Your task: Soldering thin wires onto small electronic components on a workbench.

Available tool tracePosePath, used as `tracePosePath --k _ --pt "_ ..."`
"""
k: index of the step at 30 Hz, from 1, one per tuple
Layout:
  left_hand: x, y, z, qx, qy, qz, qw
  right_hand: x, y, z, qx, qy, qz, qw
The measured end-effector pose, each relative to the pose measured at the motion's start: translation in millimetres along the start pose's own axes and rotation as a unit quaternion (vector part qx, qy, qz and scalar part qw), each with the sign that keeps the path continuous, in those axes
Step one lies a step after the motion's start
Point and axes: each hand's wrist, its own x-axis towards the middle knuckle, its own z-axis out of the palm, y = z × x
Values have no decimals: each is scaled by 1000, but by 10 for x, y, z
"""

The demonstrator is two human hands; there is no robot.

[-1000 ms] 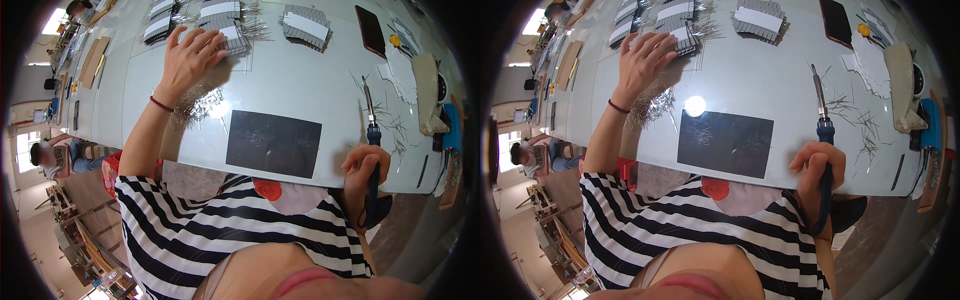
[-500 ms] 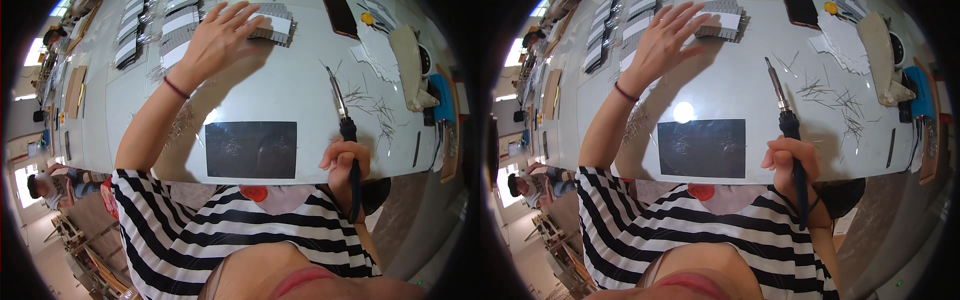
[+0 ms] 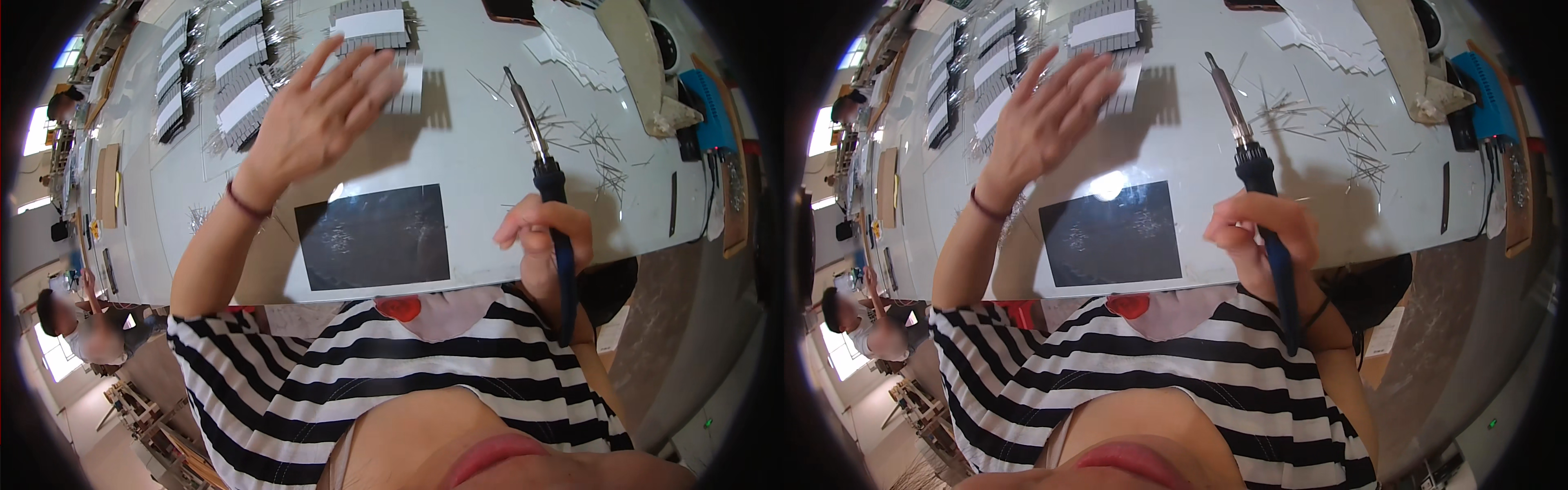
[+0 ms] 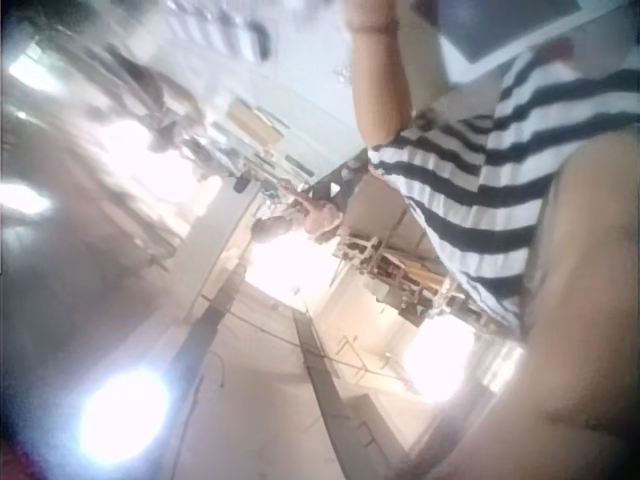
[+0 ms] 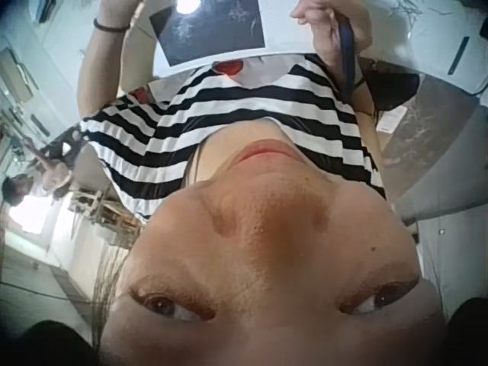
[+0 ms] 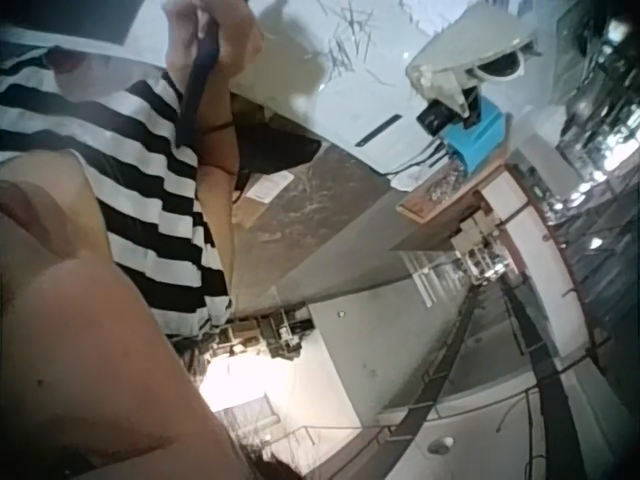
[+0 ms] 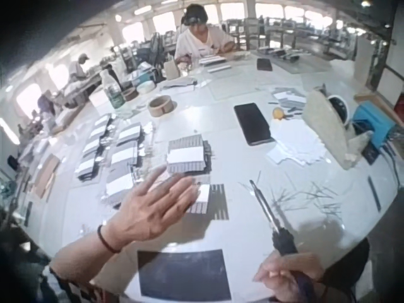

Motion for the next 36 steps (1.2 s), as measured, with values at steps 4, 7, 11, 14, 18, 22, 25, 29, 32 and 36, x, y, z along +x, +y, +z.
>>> tracePosePath --k 4,7,11,14,18,22,25,29,32,36 --pt "-283 607 -371 -86 -70 -35 993 92 -4 -386 -176 -74 -55 980" --pt "-412 914 -583 -142 -123 -73 979 108 28 -793 -273 -107 -25 956" --pt "-546 1166 -668 -207 -148 -158 954 128 16 -989 -276 -169 -24 946" --pt "-578 1288 -651 -238 -143 -201 939 94 86 -984 -322 -161 -10 933" --pt "-638 1389 -568 -266 -97 -243 928 54 175 -785 -334 -168 -25 927" --pt "-631 1425 -531 -274 -59 -266 922 52 277 -394 -298 -169 -56 938" --pt "-630 1432 -533 -270 -62 -269 922 121 200 -161 -283 -210 -47 935" --pt "-661 1452 -521 -261 -46 -279 923 135 243 -77 -249 -172 -61 951" --pt "-675 1451 -510 -266 -42 -283 921 150 217 -70 -248 -191 -44 949" --pt "-698 1447 -498 -266 -28 -273 924 112 243 94 -277 -194 -53 940"
